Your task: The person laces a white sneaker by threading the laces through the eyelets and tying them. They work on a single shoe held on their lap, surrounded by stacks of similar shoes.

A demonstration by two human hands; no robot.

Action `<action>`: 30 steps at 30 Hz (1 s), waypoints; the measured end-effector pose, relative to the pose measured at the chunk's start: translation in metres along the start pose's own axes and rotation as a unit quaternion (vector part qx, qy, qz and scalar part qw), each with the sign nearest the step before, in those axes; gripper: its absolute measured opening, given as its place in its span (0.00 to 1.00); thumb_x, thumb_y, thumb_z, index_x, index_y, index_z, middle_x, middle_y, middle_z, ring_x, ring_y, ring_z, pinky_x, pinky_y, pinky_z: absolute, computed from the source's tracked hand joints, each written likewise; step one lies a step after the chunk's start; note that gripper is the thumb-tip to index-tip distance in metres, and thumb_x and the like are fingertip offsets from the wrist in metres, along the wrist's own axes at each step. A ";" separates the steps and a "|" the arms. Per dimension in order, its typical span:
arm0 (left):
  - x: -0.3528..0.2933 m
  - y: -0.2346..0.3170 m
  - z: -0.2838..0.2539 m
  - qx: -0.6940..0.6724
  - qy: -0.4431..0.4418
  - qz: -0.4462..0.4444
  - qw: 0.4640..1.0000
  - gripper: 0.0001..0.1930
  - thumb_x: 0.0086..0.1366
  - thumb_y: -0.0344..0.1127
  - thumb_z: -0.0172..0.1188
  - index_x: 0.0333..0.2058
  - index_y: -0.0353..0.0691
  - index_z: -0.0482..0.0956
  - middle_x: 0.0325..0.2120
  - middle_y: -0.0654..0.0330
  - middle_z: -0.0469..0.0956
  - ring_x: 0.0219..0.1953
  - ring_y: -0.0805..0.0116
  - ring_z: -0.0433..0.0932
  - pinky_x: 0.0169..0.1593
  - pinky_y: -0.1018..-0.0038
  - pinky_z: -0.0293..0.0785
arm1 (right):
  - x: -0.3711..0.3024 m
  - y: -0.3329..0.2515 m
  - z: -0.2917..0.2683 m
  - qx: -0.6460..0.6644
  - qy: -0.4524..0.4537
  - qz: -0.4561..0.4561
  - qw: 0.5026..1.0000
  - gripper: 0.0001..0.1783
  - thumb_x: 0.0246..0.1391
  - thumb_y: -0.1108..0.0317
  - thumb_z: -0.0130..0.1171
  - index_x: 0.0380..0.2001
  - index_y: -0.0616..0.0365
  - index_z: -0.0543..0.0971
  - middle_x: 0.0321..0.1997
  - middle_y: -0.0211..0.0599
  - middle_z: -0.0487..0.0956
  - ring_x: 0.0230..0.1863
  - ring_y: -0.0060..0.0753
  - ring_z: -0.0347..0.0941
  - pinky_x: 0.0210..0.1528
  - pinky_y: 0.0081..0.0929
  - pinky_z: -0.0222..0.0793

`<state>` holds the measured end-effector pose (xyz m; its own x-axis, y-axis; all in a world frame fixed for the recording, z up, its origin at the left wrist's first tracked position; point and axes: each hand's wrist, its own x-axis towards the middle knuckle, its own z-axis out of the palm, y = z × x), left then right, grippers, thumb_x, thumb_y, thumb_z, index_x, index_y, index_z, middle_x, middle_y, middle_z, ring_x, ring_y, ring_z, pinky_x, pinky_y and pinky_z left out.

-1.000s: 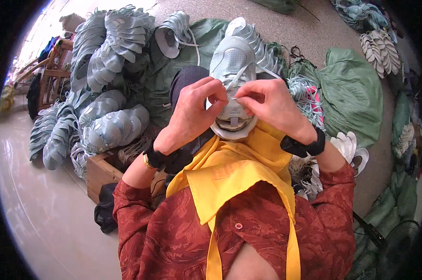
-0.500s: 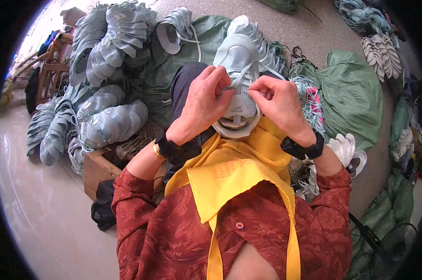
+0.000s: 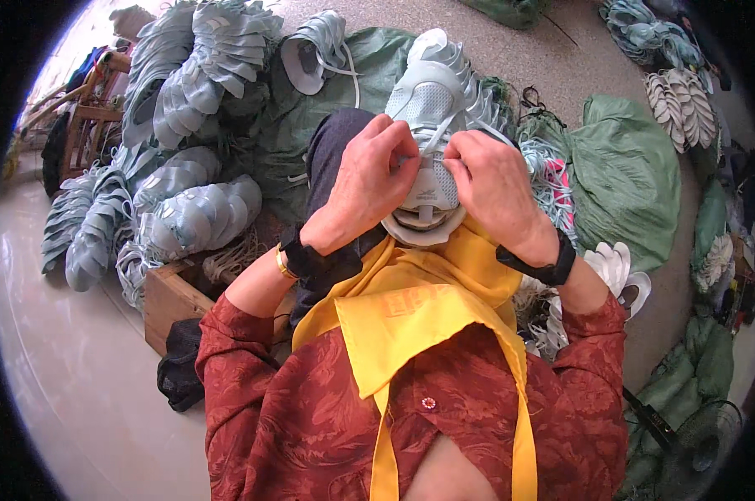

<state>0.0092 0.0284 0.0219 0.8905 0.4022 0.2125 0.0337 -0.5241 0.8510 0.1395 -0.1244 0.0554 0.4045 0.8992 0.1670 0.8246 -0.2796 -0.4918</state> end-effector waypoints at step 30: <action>-0.011 0.003 -0.005 0.047 0.027 0.030 0.998 0.05 0.58 0.22 0.62 0.34 0.34 0.76 0.30 0.57 0.72 0.29 0.64 0.75 0.35 0.71 0.73 | 0.007 0.017 0.022 0.336 -0.063 0.209 0.916 0.10 0.58 0.69 0.65 0.32 0.68 0.84 0.26 0.31 0.83 0.28 0.17 0.75 0.32 0.22 0.72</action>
<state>-0.0025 0.0261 0.0243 0.8663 0.4075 0.2891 0.0263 -0.6150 0.7881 0.1475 -0.1159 0.0297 0.5456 0.8047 -0.2340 0.1614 -0.3749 -0.9129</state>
